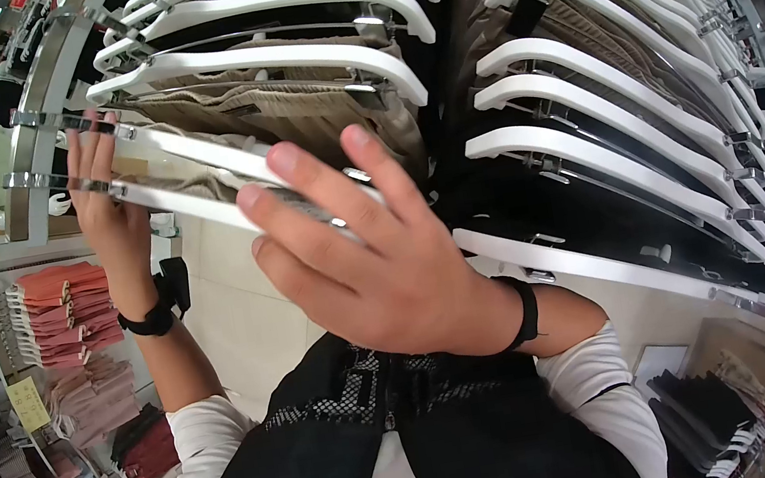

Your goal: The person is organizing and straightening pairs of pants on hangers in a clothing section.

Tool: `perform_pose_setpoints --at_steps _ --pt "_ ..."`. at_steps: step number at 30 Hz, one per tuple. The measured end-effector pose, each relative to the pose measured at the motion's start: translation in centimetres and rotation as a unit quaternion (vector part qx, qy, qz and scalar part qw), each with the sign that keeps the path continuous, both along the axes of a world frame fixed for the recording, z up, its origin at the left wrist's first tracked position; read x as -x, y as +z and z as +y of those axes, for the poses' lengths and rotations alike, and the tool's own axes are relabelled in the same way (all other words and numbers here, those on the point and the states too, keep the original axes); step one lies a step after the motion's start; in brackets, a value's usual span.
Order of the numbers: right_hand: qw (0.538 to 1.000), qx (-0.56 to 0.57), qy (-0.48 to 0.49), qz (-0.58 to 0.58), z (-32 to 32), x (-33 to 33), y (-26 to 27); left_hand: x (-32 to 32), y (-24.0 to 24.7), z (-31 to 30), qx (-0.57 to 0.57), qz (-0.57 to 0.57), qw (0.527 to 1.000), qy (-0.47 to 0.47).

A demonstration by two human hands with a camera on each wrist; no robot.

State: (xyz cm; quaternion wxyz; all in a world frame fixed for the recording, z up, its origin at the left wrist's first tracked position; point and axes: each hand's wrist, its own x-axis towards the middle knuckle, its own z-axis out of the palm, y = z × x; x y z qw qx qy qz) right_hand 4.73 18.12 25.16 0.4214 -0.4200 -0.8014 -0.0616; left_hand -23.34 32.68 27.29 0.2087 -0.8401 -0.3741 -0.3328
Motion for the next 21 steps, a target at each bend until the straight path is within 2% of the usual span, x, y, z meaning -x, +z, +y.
perform_pose_setpoints --at_steps 2,4,8,11,12,13,15,18,19,21 --pt "0.999 0.028 -0.007 -0.018 0.1 -0.3 0.7 -0.7 0.6 -0.1 0.012 0.012 1.000 -0.007" --pt "1.000 0.015 -0.021 0.016 0.3 -0.1 1.0 0.7 -0.1 -0.1 0.109 -0.037 0.993 0.003" --pt "0.997 0.028 -0.049 0.061 0.8 -0.5 1.1 1.4 -0.2 0.2 0.246 -0.141 0.958 -0.035" --pt "0.991 0.048 -0.111 0.059 1.5 0.2 1.3 2.4 -0.1 2.0 0.186 -0.089 0.976 -0.065" --pt "0.988 0.056 -0.131 0.054 1.6 0.5 1.5 3.6 -0.7 2.8 0.249 -0.083 0.964 -0.037" --pt "0.985 0.062 -0.154 0.050 1.6 0.6 1.7 4.3 -1.2 3.6 0.233 -0.068 0.969 -0.044" --pt "0.976 0.076 -0.199 0.041 1.7 0.9 2.1 4.9 -1.4 4.9 0.157 0.002 0.986 -0.062" --pt "0.955 0.112 -0.257 0.097 1.4 2.0 3.1 3.1 1.8 5.2 0.028 0.062 0.995 -0.069" --pt "0.957 0.081 -0.264 0.087 1.7 2.2 3.2 2.3 2.5 5.3 -0.013 0.075 0.995 -0.068" --pt "0.959 0.021 -0.275 0.062 2.8 2.5 3.1 1.7 2.7 5.5 0.065 0.040 0.992 -0.103"
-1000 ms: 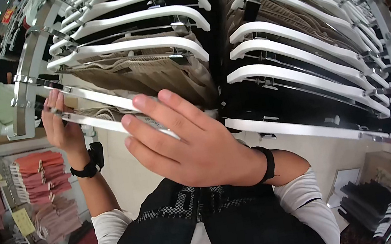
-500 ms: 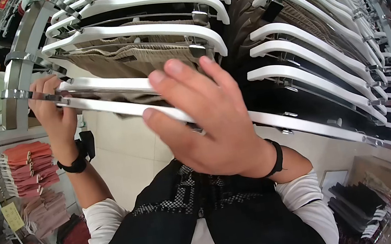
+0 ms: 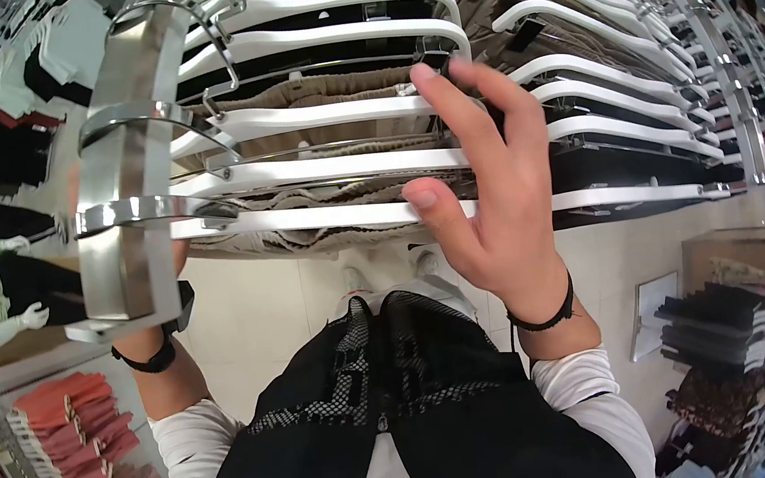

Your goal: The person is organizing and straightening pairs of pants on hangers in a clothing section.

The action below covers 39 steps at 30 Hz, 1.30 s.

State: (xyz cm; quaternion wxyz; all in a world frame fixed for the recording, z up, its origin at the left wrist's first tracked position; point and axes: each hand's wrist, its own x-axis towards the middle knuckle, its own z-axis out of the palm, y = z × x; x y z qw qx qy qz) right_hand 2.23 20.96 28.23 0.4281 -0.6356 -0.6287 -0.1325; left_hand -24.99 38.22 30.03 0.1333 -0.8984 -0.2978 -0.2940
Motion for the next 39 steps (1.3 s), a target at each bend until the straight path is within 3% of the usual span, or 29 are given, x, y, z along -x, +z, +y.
perform_pose_setpoints --at_steps 4,11,32,39 --pt "0.995 0.080 -0.005 0.061 0.0 0.5 0.0 -0.4 0.3 0.8 0.038 -0.052 0.996 -0.060" --pt "0.988 0.050 -0.038 0.141 0.7 1.9 0.2 -0.9 -0.2 2.4 0.022 -0.047 0.996 -0.069" --pt "0.984 0.035 -0.023 0.171 1.2 1.3 -0.1 -1.3 -0.3 1.7 0.039 -0.065 0.996 -0.052" --pt "0.989 0.010 -0.009 0.149 0.9 0.9 -0.6 -1.7 0.0 1.4 -0.003 -0.060 0.998 -0.035"
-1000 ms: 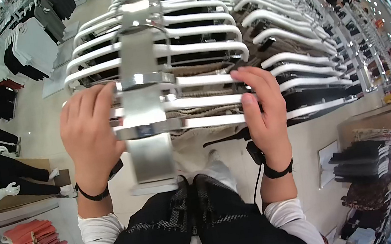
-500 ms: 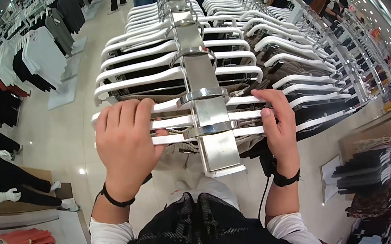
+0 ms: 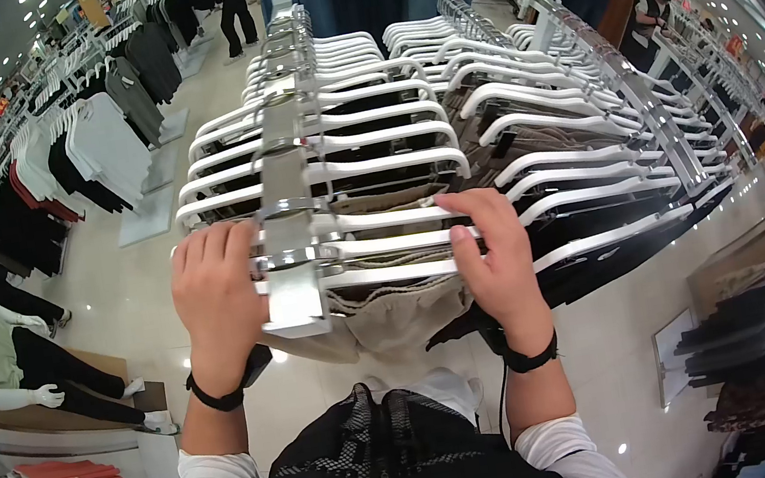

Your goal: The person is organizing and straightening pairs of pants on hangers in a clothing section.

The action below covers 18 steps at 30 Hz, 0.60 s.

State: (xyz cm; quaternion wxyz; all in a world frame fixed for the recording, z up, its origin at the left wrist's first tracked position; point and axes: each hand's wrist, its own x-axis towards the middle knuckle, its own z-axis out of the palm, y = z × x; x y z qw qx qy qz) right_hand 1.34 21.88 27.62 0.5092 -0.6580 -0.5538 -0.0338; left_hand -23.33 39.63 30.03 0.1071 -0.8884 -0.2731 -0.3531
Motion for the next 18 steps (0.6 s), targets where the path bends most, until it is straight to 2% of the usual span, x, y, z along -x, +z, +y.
perform_pose_setpoints --at_steps 9,10,13,14,17,18 --pt "0.996 0.032 0.026 -0.073 -2.1 -0.4 1.1 0.1 -1.6 0.8 -0.032 0.018 0.999 0.014" --pt "0.995 0.034 0.032 -0.092 -2.7 -0.5 1.4 0.0 -1.4 0.2 -0.005 -0.024 1.000 -0.010" --pt "0.983 0.023 0.051 -0.176 -5.4 -1.4 3.0 0.1 -3.1 0.1 -0.021 -0.025 0.999 0.022" --pt "0.981 0.008 0.061 -0.185 -6.5 -2.1 3.4 0.2 -3.5 -0.7 0.049 -0.031 0.997 0.050" --pt "0.973 -0.025 0.066 -0.222 -9.7 -5.8 3.6 0.4 -6.2 -1.2 -0.002 -0.057 0.994 0.098" --pt "0.974 -0.022 0.047 -0.220 -10.6 -6.8 3.6 -0.3 -5.9 -2.4 0.041 -0.052 0.989 0.133"
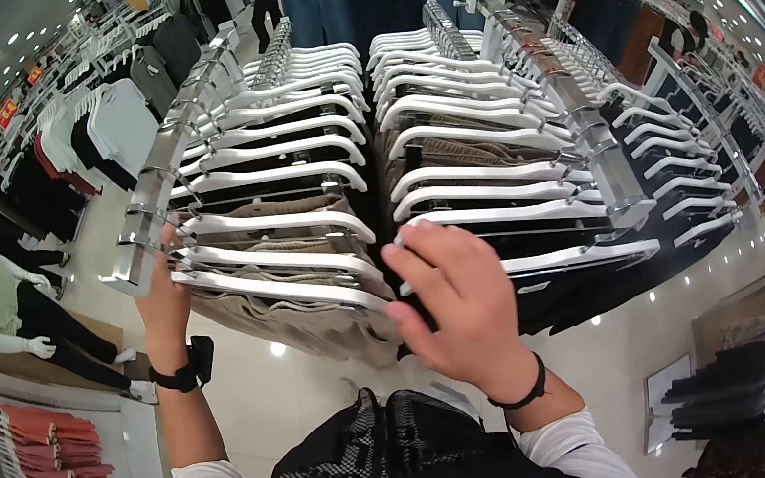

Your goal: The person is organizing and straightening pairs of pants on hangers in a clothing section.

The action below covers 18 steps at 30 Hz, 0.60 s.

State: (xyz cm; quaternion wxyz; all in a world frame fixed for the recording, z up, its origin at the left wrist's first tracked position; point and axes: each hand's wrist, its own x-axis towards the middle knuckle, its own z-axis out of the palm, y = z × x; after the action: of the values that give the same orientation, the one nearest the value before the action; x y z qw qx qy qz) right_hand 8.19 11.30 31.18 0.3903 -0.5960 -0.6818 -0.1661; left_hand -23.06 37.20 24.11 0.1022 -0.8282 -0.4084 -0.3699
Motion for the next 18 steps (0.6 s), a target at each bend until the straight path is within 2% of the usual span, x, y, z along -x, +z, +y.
perform_pose_setpoints --at_steps 3,4,7,11,14,17,18 --pt "0.998 -0.006 -0.054 0.007 -2.3 -3.3 -0.7 -2.3 1.2 -3.5 -0.060 -0.022 0.997 0.037" --pt "0.998 0.009 -0.062 0.003 -3.0 -4.5 -0.9 -2.8 1.4 -4.7 0.016 -0.068 0.997 0.036" --pt "0.983 0.076 -0.137 -0.096 -3.4 -6.2 -1.0 -3.9 0.1 -7.0 -0.064 -0.077 0.991 0.090" --pt "0.976 0.121 -0.132 -0.127 -4.0 -6.7 -1.6 -4.7 -0.4 -9.5 -0.115 -0.122 0.982 0.082" --pt "0.975 0.119 -0.131 -0.133 -4.0 -6.9 -1.8 -5.7 -2.3 -11.5 -0.167 -0.240 0.956 0.004" --pt "0.975 0.118 -0.127 -0.136 -4.1 -7.1 -2.1 -7.5 -1.7 -13.5 -0.197 -0.164 0.955 -0.148" --pt "0.976 0.117 -0.124 -0.136 -4.2 -7.2 -2.2 -9.0 -1.3 -14.0 -0.198 -0.168 0.953 -0.159"
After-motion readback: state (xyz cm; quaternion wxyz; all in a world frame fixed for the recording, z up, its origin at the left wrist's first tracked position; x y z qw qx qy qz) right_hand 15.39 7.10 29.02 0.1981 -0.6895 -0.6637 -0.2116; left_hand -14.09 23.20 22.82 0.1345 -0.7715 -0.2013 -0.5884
